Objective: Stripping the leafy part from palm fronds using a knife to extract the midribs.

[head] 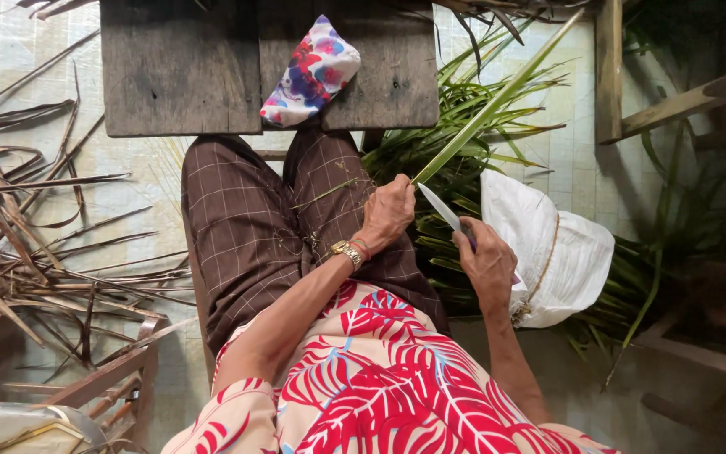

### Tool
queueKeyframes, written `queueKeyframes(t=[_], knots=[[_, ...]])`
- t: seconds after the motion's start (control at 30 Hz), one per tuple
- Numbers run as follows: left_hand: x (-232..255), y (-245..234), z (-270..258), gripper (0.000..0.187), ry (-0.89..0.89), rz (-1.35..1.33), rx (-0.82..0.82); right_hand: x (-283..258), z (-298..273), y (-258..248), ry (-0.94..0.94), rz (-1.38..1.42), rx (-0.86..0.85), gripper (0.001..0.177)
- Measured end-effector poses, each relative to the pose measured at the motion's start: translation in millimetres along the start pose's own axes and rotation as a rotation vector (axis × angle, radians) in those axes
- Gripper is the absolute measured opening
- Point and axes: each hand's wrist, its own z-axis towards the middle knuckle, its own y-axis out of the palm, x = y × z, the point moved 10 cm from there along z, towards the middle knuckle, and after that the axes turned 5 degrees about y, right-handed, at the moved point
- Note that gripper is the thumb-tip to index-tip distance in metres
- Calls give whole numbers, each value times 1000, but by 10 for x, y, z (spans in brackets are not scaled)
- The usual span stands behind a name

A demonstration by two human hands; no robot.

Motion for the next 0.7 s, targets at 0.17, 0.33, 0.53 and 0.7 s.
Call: queueKeyframes(t=[0.17, 0.33, 0.53, 0.7], knots=[[-99, 134, 20, 21, 5, 55, -16, -25, -5, 48, -14, -27, 3, 29], [-152, 169, 24, 21, 6, 73, -25, -22, -11, 95, -16, -60, 7, 28], [-145, 153, 9, 20, 14, 74, -26, -59, -35, 125, -17, -24, 22, 25], [-198, 190, 2, 19, 24, 94, -14, -76, -14, 129, -18, -70, 6, 25]])
